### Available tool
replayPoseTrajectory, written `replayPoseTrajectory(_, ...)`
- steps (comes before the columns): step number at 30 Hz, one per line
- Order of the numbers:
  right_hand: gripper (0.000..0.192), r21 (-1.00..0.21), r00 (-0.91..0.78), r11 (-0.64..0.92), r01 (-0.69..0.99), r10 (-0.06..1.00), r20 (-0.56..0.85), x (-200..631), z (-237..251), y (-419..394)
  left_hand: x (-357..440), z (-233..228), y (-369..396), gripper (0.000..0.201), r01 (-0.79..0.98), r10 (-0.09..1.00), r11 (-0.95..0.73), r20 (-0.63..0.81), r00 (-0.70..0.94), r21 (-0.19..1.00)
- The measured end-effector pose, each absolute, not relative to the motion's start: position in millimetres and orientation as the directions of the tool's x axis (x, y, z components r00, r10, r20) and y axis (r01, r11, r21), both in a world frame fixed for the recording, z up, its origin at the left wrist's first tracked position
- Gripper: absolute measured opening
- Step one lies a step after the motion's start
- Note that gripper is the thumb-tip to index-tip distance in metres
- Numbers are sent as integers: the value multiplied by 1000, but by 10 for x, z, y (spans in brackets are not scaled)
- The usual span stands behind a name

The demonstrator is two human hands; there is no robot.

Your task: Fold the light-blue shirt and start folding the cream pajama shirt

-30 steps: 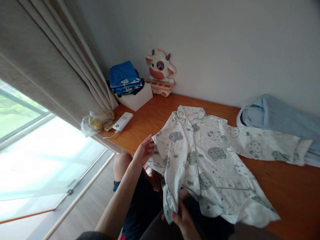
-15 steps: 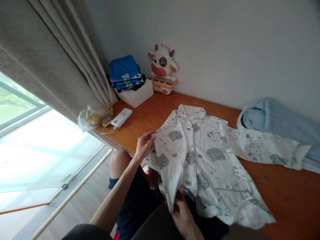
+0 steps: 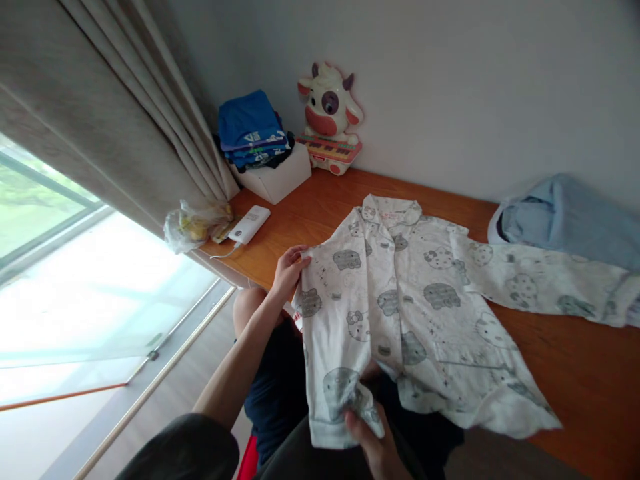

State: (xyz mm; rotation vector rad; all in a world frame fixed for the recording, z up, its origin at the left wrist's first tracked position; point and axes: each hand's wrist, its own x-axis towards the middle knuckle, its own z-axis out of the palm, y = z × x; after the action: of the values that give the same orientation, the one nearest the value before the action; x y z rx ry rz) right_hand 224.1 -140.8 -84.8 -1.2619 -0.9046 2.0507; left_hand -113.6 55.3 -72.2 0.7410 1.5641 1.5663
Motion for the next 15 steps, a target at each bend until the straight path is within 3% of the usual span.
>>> replayPoseTrajectory(3, 48, -739, -511, -669, -77, 663, -547, 2217, -939, -1473, -1230, -689, 606, 27, 169, 870, 100, -3, -493, 980)
replayPoseTrajectory(5, 43, -771, -548, -637, 2, 644, -533, 2100, -1118, -1419, -1300, -667, 666, 22, 247, 888, 77, 46, -458, 966)
replayPoseTrajectory(11, 46, -877, -477, -440, 191, 739, -475, 1690, -1899, -1171, -1503, -722, 766, 41, -106, 861, 83, -125, -493, 991)
replayPoseTrajectory(15, 39, -916, -471, -337, 218, 786, -401, 1631, -2191, -1008, -1493, -812, 731, 50, -38, 836, 30, -46, -547, 999)
